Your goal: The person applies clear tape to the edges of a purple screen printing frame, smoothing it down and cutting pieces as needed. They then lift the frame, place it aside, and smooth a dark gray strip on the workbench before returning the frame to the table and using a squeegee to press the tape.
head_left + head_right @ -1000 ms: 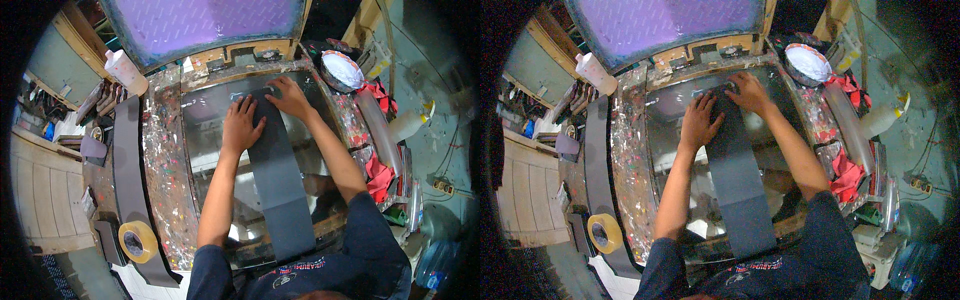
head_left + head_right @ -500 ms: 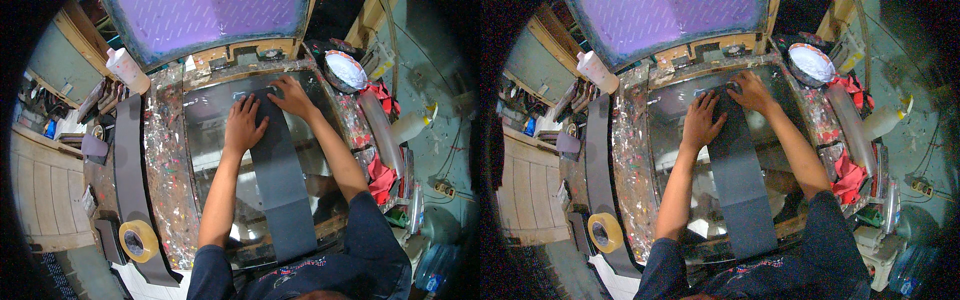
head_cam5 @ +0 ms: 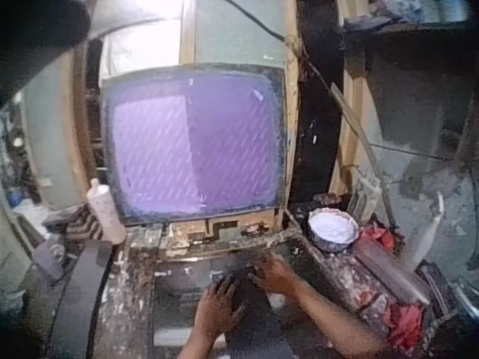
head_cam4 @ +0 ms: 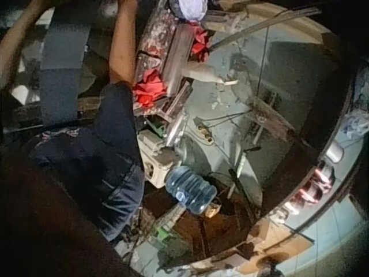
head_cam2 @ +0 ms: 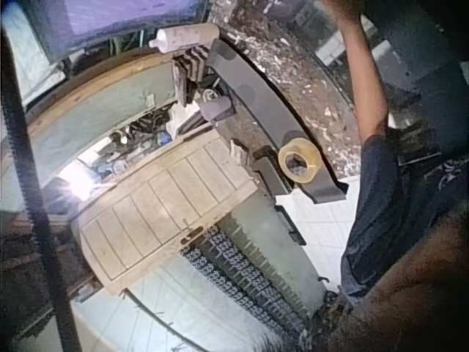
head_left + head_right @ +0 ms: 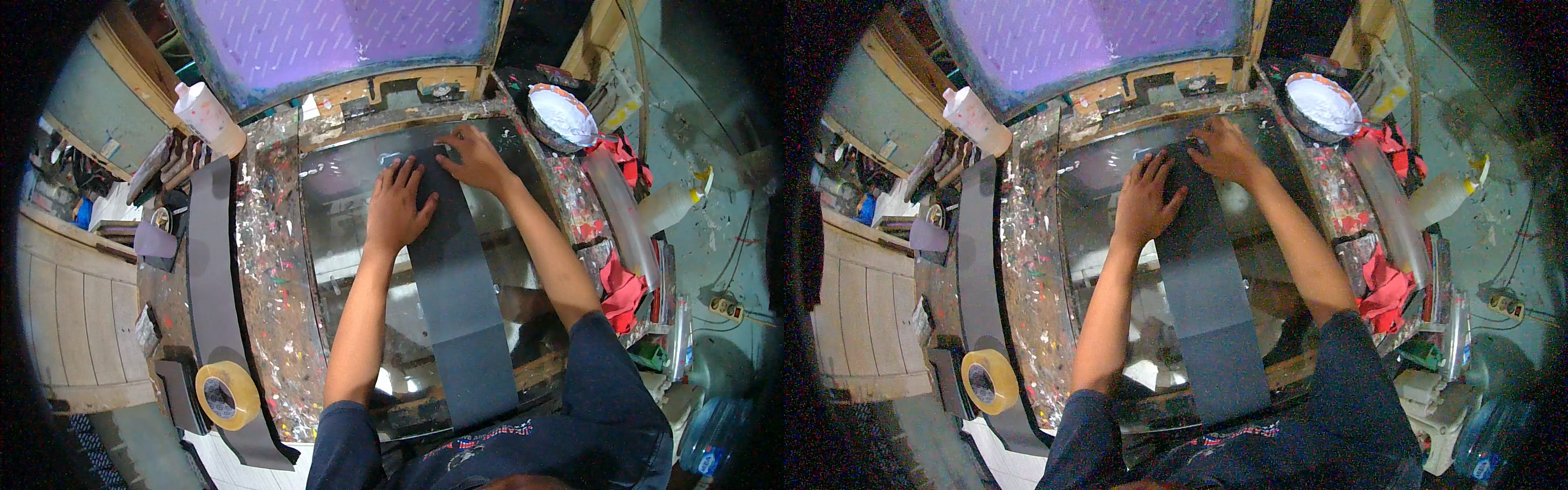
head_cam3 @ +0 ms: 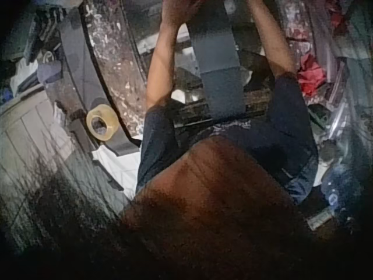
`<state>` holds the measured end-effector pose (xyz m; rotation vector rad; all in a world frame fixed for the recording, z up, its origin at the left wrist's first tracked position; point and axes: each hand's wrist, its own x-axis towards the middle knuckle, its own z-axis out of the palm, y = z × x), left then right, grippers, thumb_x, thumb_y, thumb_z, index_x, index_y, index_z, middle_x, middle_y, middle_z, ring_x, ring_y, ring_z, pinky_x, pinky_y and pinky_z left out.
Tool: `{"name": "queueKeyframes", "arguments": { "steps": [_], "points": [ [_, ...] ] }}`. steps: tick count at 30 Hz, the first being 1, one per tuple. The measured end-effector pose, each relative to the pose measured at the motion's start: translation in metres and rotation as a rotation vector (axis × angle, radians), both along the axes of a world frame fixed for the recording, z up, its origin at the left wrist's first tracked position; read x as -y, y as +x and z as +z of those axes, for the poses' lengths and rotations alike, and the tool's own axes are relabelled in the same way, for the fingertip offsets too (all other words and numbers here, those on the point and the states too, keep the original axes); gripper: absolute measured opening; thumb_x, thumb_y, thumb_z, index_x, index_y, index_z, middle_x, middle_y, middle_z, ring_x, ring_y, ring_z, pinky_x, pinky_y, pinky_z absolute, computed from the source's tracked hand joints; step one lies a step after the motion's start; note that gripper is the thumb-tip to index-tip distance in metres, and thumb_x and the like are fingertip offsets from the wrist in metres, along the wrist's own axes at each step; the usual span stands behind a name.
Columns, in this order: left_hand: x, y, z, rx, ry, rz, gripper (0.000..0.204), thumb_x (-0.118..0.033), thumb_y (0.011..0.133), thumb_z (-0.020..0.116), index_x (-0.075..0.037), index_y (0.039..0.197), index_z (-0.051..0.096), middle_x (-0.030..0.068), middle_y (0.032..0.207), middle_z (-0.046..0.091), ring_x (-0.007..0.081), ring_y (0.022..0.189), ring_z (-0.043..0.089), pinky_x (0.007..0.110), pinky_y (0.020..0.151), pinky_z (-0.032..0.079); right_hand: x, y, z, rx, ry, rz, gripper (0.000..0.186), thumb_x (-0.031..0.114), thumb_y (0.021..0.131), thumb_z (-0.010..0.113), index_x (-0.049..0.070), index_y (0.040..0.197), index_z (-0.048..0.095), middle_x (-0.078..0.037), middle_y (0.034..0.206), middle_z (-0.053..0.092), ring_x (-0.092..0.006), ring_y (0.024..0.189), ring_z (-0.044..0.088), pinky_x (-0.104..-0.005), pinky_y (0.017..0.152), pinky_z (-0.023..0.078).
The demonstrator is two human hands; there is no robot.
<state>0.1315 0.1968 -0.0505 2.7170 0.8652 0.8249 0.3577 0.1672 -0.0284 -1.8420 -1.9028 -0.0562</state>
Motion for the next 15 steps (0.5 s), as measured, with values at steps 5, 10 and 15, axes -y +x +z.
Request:
{"name": "queueKeyframes", "arguments": {
  "steps": [5,10,15],
  "points": [
    [0.001,0.002,0.003,0.007,-0.004,-0.005,0.060,-0.044,0.095,0.057,-0.002,0.138,0.055,0.0175,0.150,0.048,0.0396,0.140,0.040,0.049,0.116,0.031,-0.002,0.009,-0.006,-0.031,0.004,-0.012,0.053,0.040,0.087,0.072,0.004,0.126,0.064,-0.026,0.134,0.055,-0.0418,0.127,0.051,-0.0481,0.109,0.040],
    [0.001,0.001,0.001,0.013,-0.019,-0.007,0.059,-0.043,0.094,0.057,-0.003,0.137,0.056,0.0172,0.150,0.047,0.0391,0.140,0.039,0.048,0.116,0.030,-0.001,0.011,-0.010,-0.056,-0.017,-0.030,0.056,0.039,0.086,0.073,0.001,0.126,0.063,-0.026,0.133,0.055,-0.0416,0.127,0.051,-0.0467,0.109,0.041],
    [-0.002,0.000,-0.001,0.010,0.000,-0.008,0.060,-0.044,0.094,0.058,-0.001,0.136,0.055,0.0183,0.149,0.048,0.0401,0.139,0.040,0.049,0.116,0.031,0.000,0.003,-0.002,-0.081,-0.004,-0.033,0.054,0.036,0.085,0.075,0.000,0.124,0.064,-0.024,0.129,0.057,-0.0414,0.121,0.055,-0.0467,0.105,0.044]
  ]
}}
